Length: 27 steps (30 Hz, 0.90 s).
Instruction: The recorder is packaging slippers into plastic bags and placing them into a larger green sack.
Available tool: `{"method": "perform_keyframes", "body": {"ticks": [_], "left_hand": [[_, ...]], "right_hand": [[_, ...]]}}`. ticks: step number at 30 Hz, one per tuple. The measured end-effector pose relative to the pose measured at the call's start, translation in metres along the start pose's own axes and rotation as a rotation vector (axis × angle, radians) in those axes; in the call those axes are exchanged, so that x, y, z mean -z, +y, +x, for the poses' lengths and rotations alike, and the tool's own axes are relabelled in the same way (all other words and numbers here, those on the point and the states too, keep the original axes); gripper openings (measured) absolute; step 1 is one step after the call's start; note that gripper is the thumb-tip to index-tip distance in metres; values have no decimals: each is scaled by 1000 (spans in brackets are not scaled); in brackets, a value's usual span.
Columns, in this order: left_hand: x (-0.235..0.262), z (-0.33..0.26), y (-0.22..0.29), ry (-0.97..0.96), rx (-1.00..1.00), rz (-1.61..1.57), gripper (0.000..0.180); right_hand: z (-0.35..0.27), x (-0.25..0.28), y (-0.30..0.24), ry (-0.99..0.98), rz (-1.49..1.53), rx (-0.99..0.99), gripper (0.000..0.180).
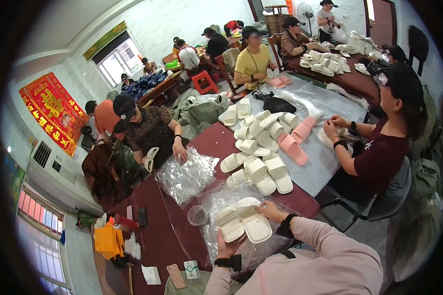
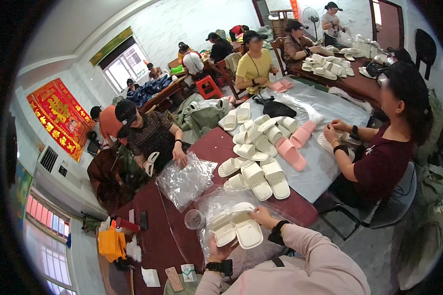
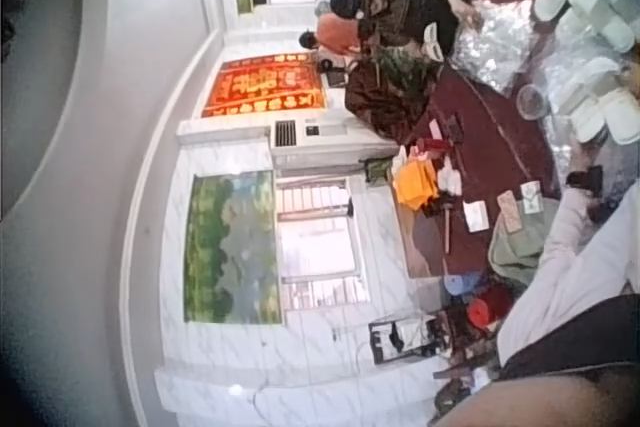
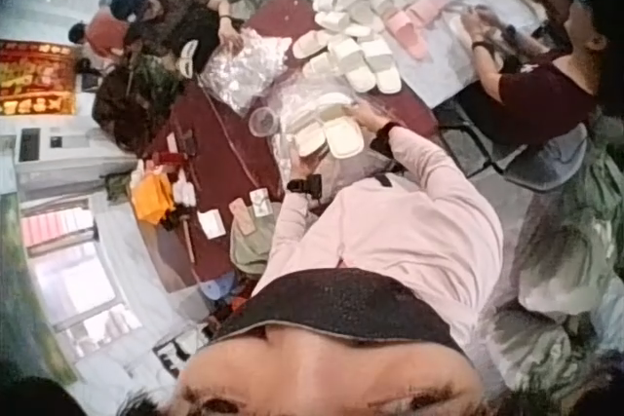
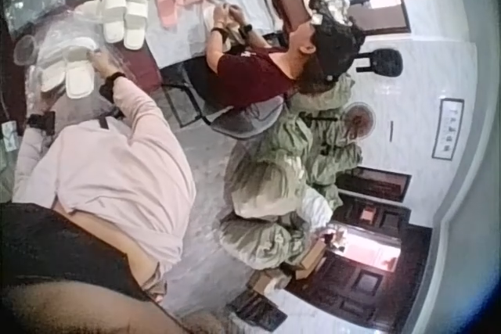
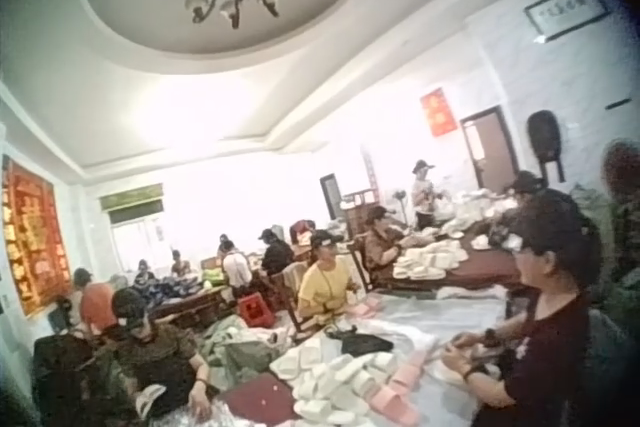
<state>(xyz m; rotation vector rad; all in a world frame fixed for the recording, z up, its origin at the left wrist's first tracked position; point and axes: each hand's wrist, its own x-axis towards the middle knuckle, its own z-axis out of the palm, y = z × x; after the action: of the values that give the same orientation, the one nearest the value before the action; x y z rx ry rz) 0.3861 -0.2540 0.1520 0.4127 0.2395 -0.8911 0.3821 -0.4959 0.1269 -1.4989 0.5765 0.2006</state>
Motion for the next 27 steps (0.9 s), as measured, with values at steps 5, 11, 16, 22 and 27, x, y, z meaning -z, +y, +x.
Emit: {"method": "perform_keyframes", "body": {"ticks": [5,11,16,22,27], "left_hand": [[10,-4,8,337,-43,398,52],[37,0,7,452,-365,367,45],[-6,-6,17,537,-430,651,38],[-29,-19,41,588,-603,1071,40],[-65,-33,43,507,-721,1083,37]], "right_hand": [[-2,1,-5,-30,259,59,32],[-20,-9,-15,62,189,219,23],[-21,-5,-37,169,42,309,19],[-27,3,-71,-54,314,310,10],[-47,6,-99,16,393,418,11]]}}
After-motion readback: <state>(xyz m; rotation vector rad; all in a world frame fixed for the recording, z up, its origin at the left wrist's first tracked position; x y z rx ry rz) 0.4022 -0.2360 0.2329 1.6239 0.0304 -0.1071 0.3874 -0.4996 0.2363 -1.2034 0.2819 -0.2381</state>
